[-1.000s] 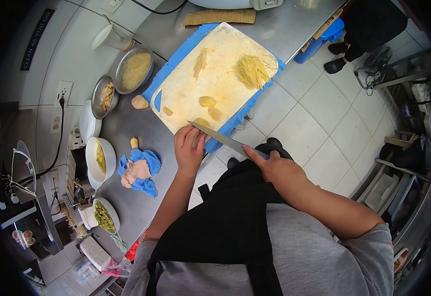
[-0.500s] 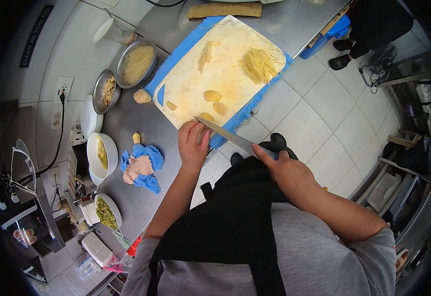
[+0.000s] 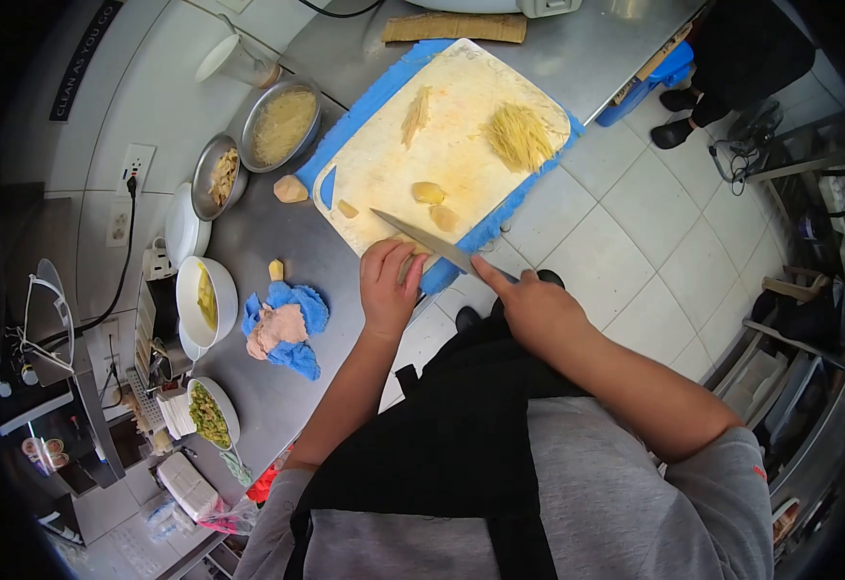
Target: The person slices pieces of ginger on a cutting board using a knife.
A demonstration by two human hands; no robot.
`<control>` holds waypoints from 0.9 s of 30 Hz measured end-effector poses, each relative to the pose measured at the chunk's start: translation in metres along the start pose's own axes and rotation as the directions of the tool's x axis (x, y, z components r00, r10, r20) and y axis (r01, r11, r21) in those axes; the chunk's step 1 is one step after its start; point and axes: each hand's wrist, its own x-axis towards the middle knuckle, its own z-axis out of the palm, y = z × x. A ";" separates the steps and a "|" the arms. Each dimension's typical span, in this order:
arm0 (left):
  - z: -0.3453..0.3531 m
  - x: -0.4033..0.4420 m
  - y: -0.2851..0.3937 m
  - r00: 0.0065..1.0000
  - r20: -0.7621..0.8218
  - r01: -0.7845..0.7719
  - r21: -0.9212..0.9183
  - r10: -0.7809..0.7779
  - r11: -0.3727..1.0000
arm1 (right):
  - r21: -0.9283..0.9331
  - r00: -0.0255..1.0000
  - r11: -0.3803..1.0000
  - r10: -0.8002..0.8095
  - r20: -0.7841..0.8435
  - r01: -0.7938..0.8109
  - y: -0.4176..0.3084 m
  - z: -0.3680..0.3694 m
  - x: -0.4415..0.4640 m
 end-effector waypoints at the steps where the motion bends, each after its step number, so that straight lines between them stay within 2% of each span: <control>1: 0.000 0.001 0.000 1.000 -0.003 0.003 0.004 -0.003 1.000 | -0.010 1.000 1.000 0.003 0.024 -0.003 -0.002 -0.005 -0.007; 5: -0.001 -0.002 0.001 0.999 0.021 0.027 -0.014 -0.026 1.000 | 0.063 0.993 0.998 0.013 0.119 -0.021 -0.005 -0.024 -0.047; 7: -0.001 -0.001 0.001 0.999 0.022 0.027 -0.018 -0.027 0.999 | -0.045 0.991 0.997 0.072 0.109 -0.068 -0.005 -0.024 -0.055; 10: -0.001 -0.001 0.000 1.000 0.012 0.006 -0.024 -0.006 1.000 | -0.065 0.991 0.995 0.086 0.106 -0.079 -0.003 -0.020 -0.056; 17: 0.000 0.000 0.000 1.000 0.002 0.000 -0.025 0.000 1.000 | -0.055 0.992 0.995 0.084 0.097 -0.079 -0.003 -0.018 -0.055; 22: -0.001 0.000 0.001 1.000 -0.001 0.002 -0.015 -0.002 1.000 | -0.010 0.999 1.000 0.012 0.032 -0.012 -0.002 -0.012 -0.041; 27: 0.000 0.000 0.001 1.000 -0.005 0.000 -0.004 0.000 1.000 | -0.035 0.997 0.998 0.051 0.055 -0.049 -0.009 -0.004 -0.014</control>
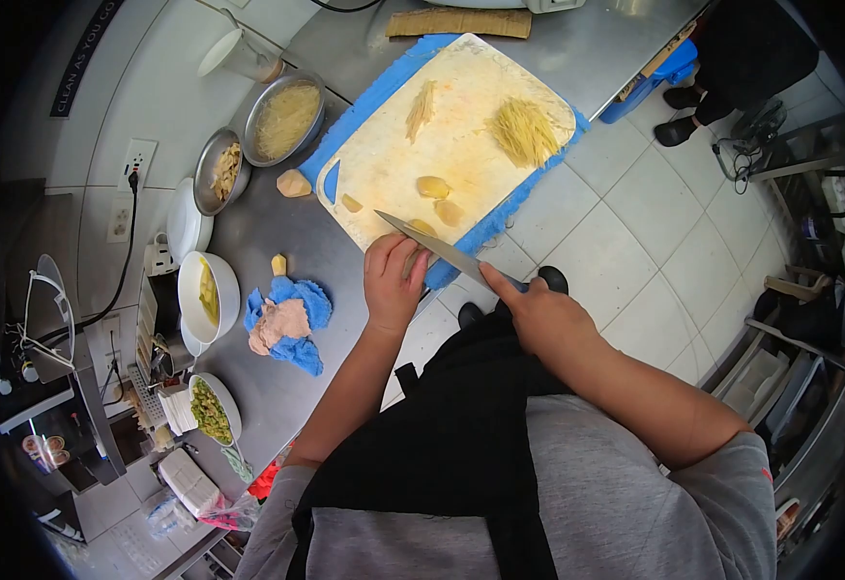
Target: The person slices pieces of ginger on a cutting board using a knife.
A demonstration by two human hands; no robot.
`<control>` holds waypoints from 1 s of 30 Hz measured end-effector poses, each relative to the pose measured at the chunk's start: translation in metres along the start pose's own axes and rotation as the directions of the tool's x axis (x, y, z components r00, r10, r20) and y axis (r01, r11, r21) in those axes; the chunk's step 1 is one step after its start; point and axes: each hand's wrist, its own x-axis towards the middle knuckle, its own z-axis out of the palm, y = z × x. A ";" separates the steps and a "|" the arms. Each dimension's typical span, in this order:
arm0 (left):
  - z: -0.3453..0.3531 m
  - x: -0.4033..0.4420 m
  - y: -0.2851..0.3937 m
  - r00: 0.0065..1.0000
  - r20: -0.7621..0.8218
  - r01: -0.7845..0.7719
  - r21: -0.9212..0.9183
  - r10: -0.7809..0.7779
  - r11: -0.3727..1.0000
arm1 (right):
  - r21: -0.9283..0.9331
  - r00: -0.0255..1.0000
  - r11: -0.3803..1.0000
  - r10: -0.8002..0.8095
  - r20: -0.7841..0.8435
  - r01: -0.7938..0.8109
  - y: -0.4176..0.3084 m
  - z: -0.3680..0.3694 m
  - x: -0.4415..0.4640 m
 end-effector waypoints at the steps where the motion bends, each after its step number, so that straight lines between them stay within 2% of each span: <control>1: 0.000 0.000 0.000 1.000 0.001 -0.001 0.000 0.001 1.000 | 0.004 1.000 1.000 0.000 0.008 0.000 -0.001 0.000 0.005; 5: -0.001 0.001 0.000 1.000 0.001 -0.010 0.000 0.010 1.000 | 0.007 1.000 1.000 0.001 0.000 -0.001 -0.003 0.002 0.023; 7: -0.001 0.001 0.001 1.000 0.003 -0.012 0.005 0.012 1.000 | 0.069 0.995 0.997 -0.039 -0.097 0.046 0.002 0.007 0.033; 14: 0.000 0.001 0.001 1.000 -0.004 -0.010 0.008 0.010 1.000 | 0.027 0.993 0.998 -0.061 -0.102 0.064 0.003 0.004 0.017; 20: -0.001 -0.002 0.000 1.000 0.012 0.013 0.018 -0.013 1.000 | 0.049 0.998 0.997 -0.059 -0.014 0.059 0.006 -0.013 -0.032; 22: -0.001 -0.001 -0.001 1.000 0.010 0.014 0.015 -0.014 1.000 | 0.049 0.999 0.999 -0.005 0.045 0.002 0.005 -0.017 -0.039; 30: -0.001 0.000 0.000 1.000 0.013 0.009 -0.009 -0.009 1.000 | 0.022 0.999 0.999 0.023 0.030 -0.024 0.004 -0.014 -0.039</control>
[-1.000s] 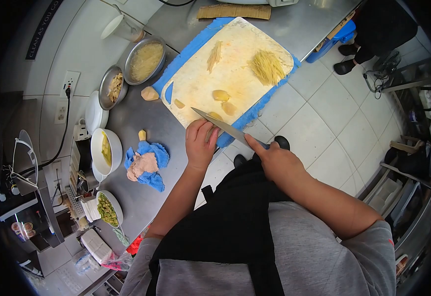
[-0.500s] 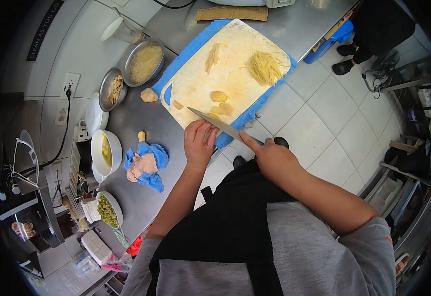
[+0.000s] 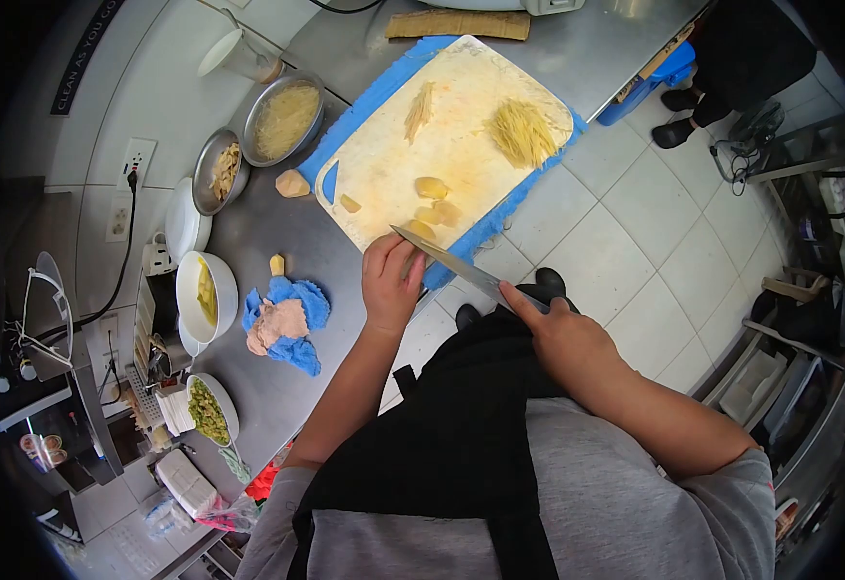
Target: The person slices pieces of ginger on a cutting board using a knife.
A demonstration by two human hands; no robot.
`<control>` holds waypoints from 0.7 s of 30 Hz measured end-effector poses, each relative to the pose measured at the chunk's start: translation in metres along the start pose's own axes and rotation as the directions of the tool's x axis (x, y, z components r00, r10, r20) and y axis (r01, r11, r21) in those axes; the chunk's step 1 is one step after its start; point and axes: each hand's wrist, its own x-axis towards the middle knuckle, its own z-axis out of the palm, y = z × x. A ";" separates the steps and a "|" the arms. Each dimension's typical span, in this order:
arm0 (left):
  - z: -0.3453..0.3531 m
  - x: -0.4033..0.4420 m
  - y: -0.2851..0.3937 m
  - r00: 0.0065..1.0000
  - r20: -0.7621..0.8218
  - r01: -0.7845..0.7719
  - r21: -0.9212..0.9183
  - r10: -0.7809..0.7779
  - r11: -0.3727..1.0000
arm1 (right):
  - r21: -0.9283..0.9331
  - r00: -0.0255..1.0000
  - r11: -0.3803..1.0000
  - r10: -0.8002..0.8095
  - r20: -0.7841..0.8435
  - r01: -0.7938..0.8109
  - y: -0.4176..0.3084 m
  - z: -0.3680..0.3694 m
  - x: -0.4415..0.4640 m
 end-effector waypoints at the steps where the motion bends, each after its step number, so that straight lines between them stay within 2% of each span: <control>1: 0.000 0.000 0.000 1.000 0.001 0.001 -0.001 -0.001 1.000 | -0.010 1.000 1.000 0.008 0.007 -0.008 0.000 0.000 0.001; 4: 0.000 0.000 0.000 1.000 0.000 0.000 0.001 0.000 1.000 | -0.008 0.997 0.998 -0.057 -0.060 0.057 0.003 0.005 0.006; 7: 0.001 0.000 0.000 1.000 -0.010 -0.005 0.011 0.005 1.000 | -0.020 0.996 0.999 -0.049 -0.075 0.048 0.002 0.011 0.020; 10: 0.001 0.000 0.000 1.000 -0.023 -0.013 0.008 0.013 1.000 | -0.030 0.999 0.999 -0.013 -0.031 0.012 -0.003 0.011 0.034; 21: 0.000 0.002 0.000 1.000 -0.013 -0.028 0.023 0.028 0.999 | 0.048 0.997 0.997 -0.055 -0.059 0.058 -0.008 0.010 0.071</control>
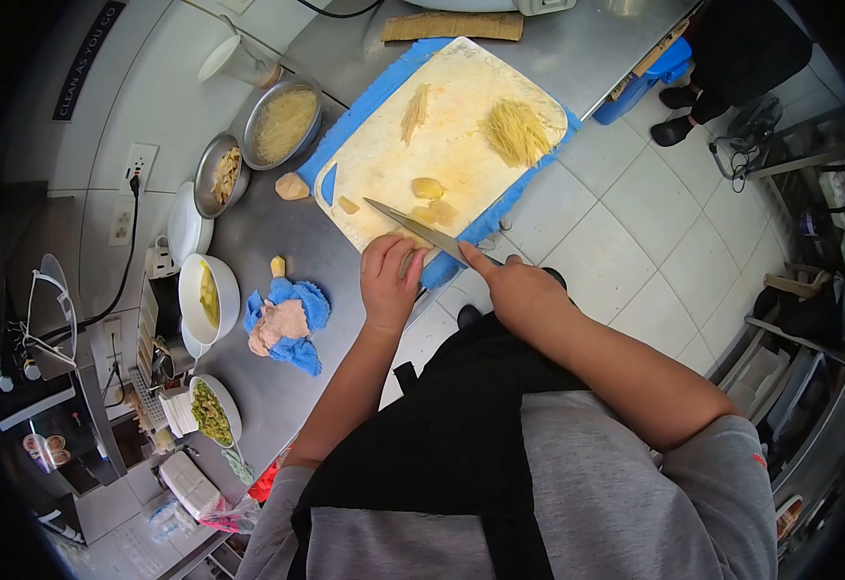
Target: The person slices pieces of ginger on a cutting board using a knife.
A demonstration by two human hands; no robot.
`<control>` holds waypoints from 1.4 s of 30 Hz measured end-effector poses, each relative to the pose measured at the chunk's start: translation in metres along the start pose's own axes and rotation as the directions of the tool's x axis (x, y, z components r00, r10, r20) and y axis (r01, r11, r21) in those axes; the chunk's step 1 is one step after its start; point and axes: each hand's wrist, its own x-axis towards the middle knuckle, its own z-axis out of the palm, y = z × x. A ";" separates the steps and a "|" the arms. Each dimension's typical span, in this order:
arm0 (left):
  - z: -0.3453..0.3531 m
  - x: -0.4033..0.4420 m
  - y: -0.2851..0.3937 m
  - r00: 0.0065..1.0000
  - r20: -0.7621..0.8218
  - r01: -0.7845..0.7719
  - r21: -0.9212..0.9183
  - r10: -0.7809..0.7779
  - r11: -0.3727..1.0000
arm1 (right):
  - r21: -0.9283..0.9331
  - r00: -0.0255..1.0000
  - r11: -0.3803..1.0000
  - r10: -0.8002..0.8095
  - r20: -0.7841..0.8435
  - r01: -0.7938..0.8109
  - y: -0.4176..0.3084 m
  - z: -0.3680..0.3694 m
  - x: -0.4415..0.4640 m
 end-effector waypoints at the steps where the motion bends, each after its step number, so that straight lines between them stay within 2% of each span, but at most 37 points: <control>1: 0.000 0.000 0.000 1.000 -0.002 -0.004 0.000 0.004 1.000 | 0.004 1.000 1.000 0.010 0.009 -0.010 0.000 0.000 0.001; 6: 0.000 0.000 0.002 1.000 -0.011 0.002 0.008 -0.001 1.000 | -0.008 1.000 1.000 -0.008 -0.015 0.008 0.004 0.003 -0.006; 13: -0.001 0.000 0.001 1.000 0.010 0.022 -0.004 -0.022 1.000 | -0.051 0.999 0.999 0.005 0.032 -0.004 0.006 -0.009 -0.043; 21: 0.000 -0.002 0.001 1.000 0.010 0.029 -0.014 -0.029 0.999 | -0.024 1.000 0.999 -0.023 0.008 0.023 0.009 -0.015 -0.069; 35: -0.001 -0.002 0.000 0.999 0.005 0.032 -0.027 -0.032 0.999 | -0.078 1.000 0.997 0.011 -0.002 -0.011 0.007 -0.004 -0.051; 42: -0.001 -0.001 0.001 1.000 -0.005 0.017 0.012 -0.017 1.000 | -0.068 0.997 0.996 0.057 0.045 -0.054 -0.002 -0.002 -0.023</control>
